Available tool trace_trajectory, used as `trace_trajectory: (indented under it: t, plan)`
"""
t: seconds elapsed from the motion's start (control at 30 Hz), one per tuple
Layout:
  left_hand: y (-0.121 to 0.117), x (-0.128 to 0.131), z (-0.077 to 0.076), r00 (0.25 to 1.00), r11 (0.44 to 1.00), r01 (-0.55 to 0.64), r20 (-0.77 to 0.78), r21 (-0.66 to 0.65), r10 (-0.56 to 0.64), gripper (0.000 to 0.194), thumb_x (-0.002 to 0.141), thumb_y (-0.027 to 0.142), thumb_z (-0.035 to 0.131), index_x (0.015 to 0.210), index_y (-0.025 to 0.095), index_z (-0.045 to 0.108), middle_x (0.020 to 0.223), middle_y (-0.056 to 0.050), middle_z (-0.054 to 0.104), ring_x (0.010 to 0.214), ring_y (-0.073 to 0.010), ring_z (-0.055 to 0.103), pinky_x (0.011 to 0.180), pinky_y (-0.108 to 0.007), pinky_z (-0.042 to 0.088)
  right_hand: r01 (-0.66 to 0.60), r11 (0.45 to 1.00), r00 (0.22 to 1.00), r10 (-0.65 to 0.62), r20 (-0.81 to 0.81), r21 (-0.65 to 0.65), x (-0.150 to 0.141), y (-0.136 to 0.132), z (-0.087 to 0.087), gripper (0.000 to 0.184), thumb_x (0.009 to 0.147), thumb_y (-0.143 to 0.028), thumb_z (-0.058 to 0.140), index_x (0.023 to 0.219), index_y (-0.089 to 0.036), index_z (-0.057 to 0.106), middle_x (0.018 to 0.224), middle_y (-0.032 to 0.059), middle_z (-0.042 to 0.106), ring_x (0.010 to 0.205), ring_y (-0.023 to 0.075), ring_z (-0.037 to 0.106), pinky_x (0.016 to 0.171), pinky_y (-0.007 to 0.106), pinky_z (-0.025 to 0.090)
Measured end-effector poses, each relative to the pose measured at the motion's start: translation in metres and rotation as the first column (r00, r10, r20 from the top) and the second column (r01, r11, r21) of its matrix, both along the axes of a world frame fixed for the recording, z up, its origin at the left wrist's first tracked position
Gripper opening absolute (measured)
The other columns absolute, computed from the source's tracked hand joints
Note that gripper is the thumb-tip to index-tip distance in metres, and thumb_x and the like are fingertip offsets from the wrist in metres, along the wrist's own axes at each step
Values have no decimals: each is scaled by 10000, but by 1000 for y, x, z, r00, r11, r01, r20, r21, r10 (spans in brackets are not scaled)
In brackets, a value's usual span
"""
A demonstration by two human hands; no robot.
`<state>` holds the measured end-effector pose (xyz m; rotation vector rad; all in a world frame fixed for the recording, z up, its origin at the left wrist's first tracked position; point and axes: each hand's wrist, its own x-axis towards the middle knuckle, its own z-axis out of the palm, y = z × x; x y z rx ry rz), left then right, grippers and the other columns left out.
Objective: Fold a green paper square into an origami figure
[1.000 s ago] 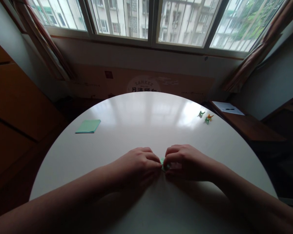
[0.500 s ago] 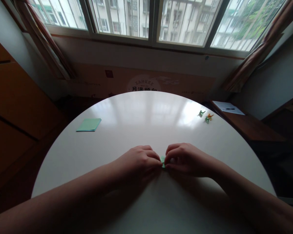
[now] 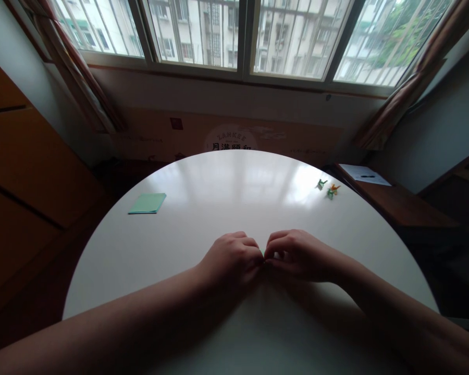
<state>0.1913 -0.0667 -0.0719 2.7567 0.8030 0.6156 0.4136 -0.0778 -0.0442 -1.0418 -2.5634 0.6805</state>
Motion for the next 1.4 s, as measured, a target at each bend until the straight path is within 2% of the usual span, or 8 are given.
trace_trajectory:
  t: [0.23, 0.47, 0.6, 0.77, 1.07, 1.23, 1.4]
  plan:
    - [-2, -4, 4, 1000, 997, -1, 21, -74, 3, 123, 859, 224, 622, 783, 212, 718, 808, -8, 742, 754, -180, 612, 706, -290, 473, -52, 999, 999, 52, 5, -10, 5, 2, -2, 66, 889, -243, 687, 914, -198, 728, 886, 17, 693, 659, 108, 570, 630, 229, 418]
    - [-7, -12, 5, 991, 986, 133, -7, -96, -134, 141, 865, 233, 606, 935, 223, 727, 977, -8, 765, 862, -197, 646, 826, -324, 504, -41, 999, 999, 42, 32, -23, 4, 0, -1, 74, 885, -187, 672, 931, -205, 729, 894, 2, 691, 658, 92, 566, 624, 214, 404]
    - [-15, -12, 9, 988, 987, 133, -72, -95, -140, 155, 880, 245, 582, 970, 203, 702, 997, -47, 751, 907, -229, 640, 848, -361, 511, -40, 997, 998, 43, 50, -60, 5, 3, -1, 58, 888, -205, 679, 913, -198, 731, 858, 14, 679, 655, 103, 569, 606, 219, 394]
    - [-17, -12, 15, 983, 980, 133, -104, -146, -149, 143, 900, 216, 562, 968, 187, 684, 1034, -28, 728, 935, -228, 620, 892, -384, 491, -33, 995, 998, 39, 55, -94, 3, 7, -2, 36, 886, -208, 676, 878, -195, 708, 814, 8, 660, 681, 117, 577, 610, 223, 392]
    - [-15, -12, 16, 985, 969, 140, -74, -203, -158, 152, 925, 213, 544, 995, 186, 676, 1008, -19, 719, 926, -222, 603, 885, -380, 477, 64, 986, 994, -50, 94, -155, -3, 6, -1, 98, 891, -236, 657, 800, -200, 658, 802, -2, 665, 673, 125, 574, 607, 243, 383]
    - [-17, -11, 16, 989, 971, 125, -56, -203, -139, 165, 932, 215, 539, 1027, 201, 674, 991, -18, 718, 907, -229, 607, 870, -391, 484, 142, 973, 987, -127, 95, -180, -6, 5, -2, 126, 849, -215, 690, 730, -201, 649, 758, -17, 655, 662, 119, 567, 594, 238, 390]
    - [-15, -10, 17, 991, 973, 121, -25, -195, -129, 163, 948, 196, 509, 930, 223, 668, 894, -16, 717, 843, -209, 608, 820, -359, 503, 211, 952, 977, -197, 83, -222, -7, 4, -4, 135, 837, -203, 691, 705, -198, 662, 712, -11, 648, 626, 119, 552, 562, 242, 383]
